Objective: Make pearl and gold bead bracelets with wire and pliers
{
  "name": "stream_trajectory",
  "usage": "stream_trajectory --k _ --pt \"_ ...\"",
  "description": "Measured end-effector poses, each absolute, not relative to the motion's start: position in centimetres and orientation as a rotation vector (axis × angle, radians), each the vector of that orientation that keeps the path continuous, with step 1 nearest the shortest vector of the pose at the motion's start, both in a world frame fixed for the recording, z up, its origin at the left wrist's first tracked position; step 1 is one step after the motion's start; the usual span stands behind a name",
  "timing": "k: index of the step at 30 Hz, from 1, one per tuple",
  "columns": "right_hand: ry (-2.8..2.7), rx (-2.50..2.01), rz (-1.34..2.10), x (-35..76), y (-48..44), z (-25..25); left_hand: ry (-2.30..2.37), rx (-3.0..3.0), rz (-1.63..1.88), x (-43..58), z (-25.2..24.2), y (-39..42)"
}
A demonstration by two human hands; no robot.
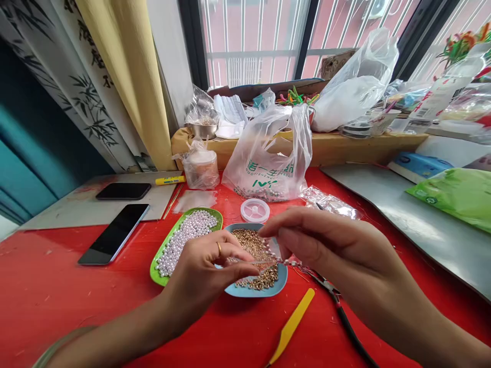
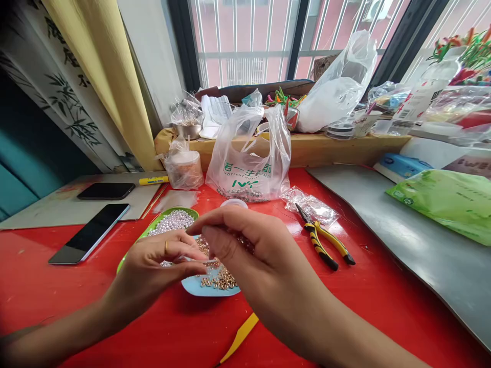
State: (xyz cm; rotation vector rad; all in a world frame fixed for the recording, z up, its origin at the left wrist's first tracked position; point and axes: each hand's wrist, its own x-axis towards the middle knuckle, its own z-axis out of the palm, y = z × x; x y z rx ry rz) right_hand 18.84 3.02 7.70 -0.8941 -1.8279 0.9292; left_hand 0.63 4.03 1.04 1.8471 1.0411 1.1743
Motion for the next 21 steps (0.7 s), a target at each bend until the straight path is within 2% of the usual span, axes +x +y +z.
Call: stream_trajectory --k 5,17,21 --pt "-1.959 -0.852 0.766 18.8 3.3 7.0 0.974 1.741 1.139 0.9 1.2 3.8" --pt "-2.02 -0.789 1.103 18.7 3.2 6.9 0.841 1.33 0.94 0.9 1.4 4.0" --pt "-2.033 -0.843 1.056 18.8 3.2 7.2 0.86 1.31 0.883 1.0 1.5 4.0"
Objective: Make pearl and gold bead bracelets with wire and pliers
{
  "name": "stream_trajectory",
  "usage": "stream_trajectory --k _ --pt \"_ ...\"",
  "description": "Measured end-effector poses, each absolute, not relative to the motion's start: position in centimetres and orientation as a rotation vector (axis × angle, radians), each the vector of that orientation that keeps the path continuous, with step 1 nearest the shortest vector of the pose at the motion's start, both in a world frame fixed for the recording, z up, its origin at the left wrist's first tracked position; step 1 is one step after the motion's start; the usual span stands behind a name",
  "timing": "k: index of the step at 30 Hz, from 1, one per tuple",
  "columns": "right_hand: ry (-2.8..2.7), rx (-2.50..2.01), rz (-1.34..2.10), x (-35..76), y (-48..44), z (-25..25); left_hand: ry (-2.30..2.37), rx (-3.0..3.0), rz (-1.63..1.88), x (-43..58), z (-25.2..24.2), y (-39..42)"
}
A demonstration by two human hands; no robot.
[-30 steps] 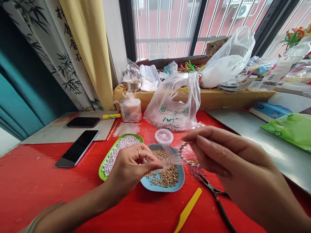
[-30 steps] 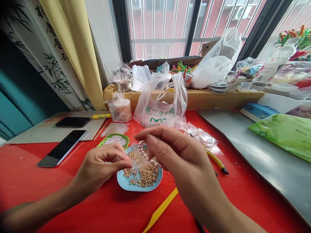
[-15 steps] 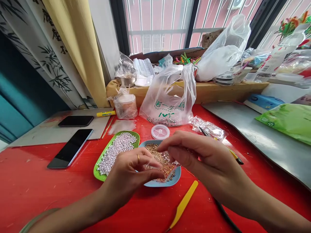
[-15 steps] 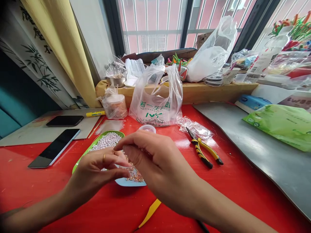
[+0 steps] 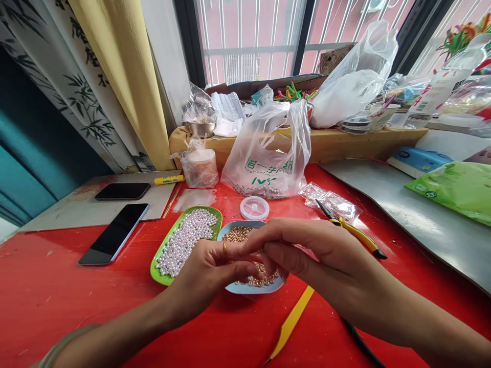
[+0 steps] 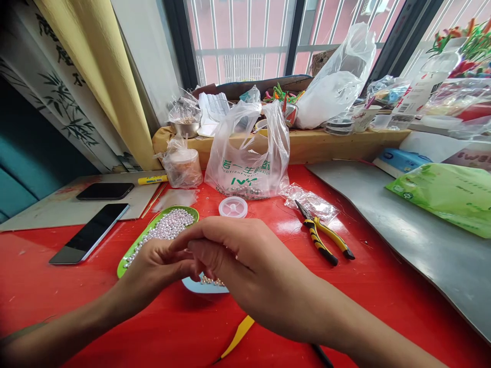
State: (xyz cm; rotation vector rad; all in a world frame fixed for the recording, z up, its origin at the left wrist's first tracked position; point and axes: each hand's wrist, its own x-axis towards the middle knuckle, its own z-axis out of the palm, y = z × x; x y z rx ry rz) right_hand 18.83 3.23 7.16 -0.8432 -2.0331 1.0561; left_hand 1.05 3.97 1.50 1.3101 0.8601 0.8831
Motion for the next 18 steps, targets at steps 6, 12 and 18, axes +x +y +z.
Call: stream_trajectory --k 6,12,18 --pt "-2.01 -0.994 0.877 18.7 3.9 6.7 0.839 1.281 0.819 1.3 1.8 3.8" --pt "-2.066 -1.01 0.534 18.5 4.4 6.1 0.824 1.209 0.859 0.9 1.4 4.1" --pt "-2.124 -0.886 0.275 18.5 4.3 6.0 0.787 1.148 0.907 1.1 0.9 4.4"
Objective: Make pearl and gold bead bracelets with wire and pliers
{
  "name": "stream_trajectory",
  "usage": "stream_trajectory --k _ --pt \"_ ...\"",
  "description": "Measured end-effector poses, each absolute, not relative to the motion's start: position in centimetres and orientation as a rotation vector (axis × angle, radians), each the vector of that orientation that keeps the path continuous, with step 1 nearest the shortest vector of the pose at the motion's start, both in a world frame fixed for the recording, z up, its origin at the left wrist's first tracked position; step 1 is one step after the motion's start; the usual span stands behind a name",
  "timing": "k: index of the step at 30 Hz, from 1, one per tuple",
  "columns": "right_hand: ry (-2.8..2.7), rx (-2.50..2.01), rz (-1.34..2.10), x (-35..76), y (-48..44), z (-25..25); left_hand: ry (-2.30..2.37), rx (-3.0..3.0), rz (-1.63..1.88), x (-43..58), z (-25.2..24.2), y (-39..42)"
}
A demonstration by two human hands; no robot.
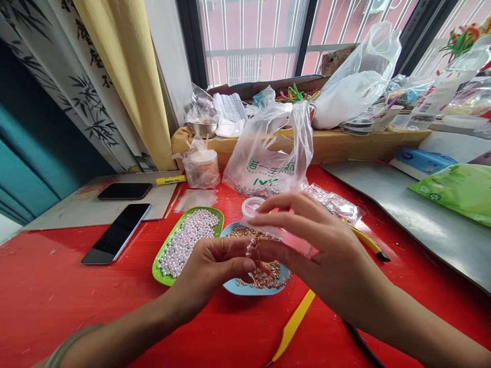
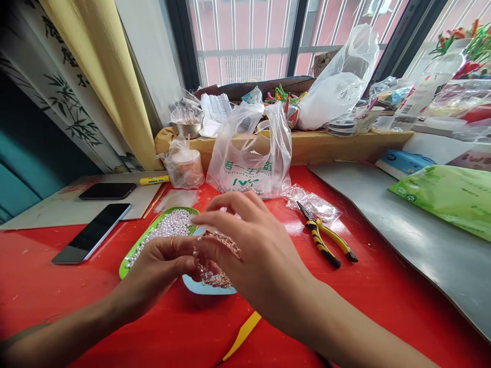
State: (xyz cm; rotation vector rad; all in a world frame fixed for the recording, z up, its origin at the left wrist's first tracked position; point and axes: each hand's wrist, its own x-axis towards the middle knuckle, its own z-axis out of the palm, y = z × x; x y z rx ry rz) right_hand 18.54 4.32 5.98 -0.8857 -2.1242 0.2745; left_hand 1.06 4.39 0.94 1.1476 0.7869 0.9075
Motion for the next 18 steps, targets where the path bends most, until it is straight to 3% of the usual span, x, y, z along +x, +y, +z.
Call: stream_trajectory --k 8,18 --pt "-2.085 -1.191 0.54 19.7 4.8 6.9 0.708 0.947 1.061 1.1 0.3 4.4" --pt "-2.071 -1.204 0.395 19.7 4.5 7.0 0.575 0.948 1.027 1.0 0.0 4.7"
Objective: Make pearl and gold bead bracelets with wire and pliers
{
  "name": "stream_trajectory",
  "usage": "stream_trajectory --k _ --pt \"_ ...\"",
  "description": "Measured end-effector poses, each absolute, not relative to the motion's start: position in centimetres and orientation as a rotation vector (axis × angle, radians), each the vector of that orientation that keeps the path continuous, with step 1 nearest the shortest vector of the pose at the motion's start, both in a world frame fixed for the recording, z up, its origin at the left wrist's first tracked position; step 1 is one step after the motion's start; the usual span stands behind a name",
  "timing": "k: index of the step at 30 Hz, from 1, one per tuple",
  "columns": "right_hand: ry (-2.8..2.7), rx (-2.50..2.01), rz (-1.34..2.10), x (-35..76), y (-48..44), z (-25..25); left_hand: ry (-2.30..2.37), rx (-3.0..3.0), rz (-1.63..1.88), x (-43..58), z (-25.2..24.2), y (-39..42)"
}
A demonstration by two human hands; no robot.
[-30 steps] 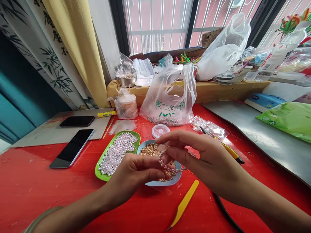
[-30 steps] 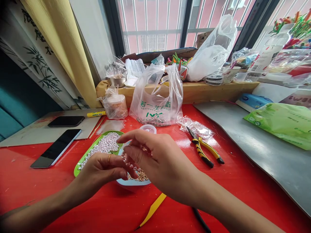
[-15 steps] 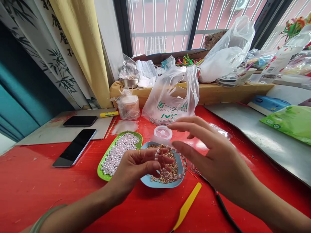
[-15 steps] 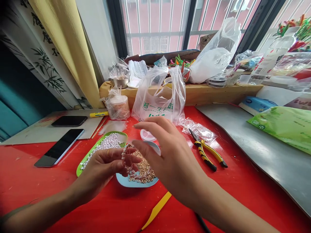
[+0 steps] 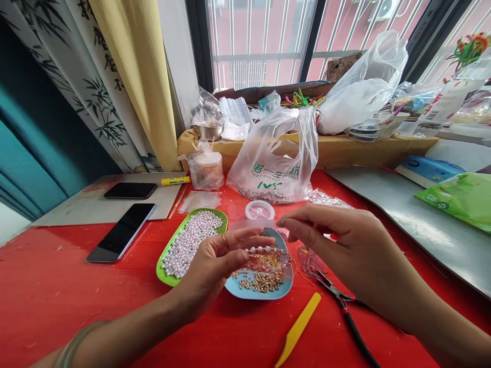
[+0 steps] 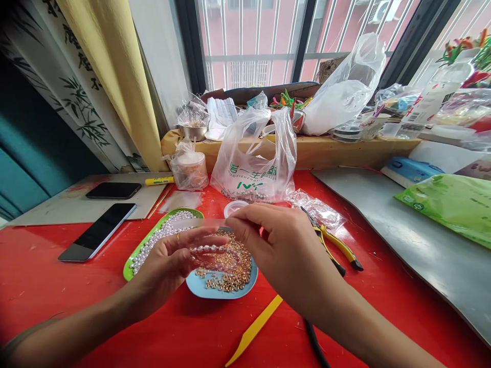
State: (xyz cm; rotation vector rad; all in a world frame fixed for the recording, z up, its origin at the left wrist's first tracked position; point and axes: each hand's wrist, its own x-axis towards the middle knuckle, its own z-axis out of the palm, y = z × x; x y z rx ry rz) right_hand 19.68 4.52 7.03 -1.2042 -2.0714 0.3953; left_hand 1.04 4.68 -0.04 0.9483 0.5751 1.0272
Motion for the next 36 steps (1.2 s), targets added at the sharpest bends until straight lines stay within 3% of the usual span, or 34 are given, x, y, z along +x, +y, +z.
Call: stream_trajectory --k 15,21,23,28,33,36 --pt "-2.076 -1.342 0.259 19.3 5.6 5.7 0.665 0.821 0.944 1.0 -0.2 4.8" --pt "-2.037 -1.25 0.736 19.2 6.1 5.2 0.624 0.836 0.952 0.9 -0.1 4.9" --pt "-2.068 -1.219 0.741 19.2 6.0 5.1 0.659 0.855 0.968 0.8 -0.1 4.8" --pt "-2.109 -1.24 0.467 19.3 5.8 4.8 0.831 0.911 1.078 0.9 0.1 4.8" --pt "-2.136 -0.829 -0.382 18.7 5.2 4.2 0.907 0.951 1.042 1.2 0.3 4.3" --pt "-2.208 -0.715 -0.453 18.2 4.7 3.9 0.898 1.059 1.036 1.4 0.4 3.8"
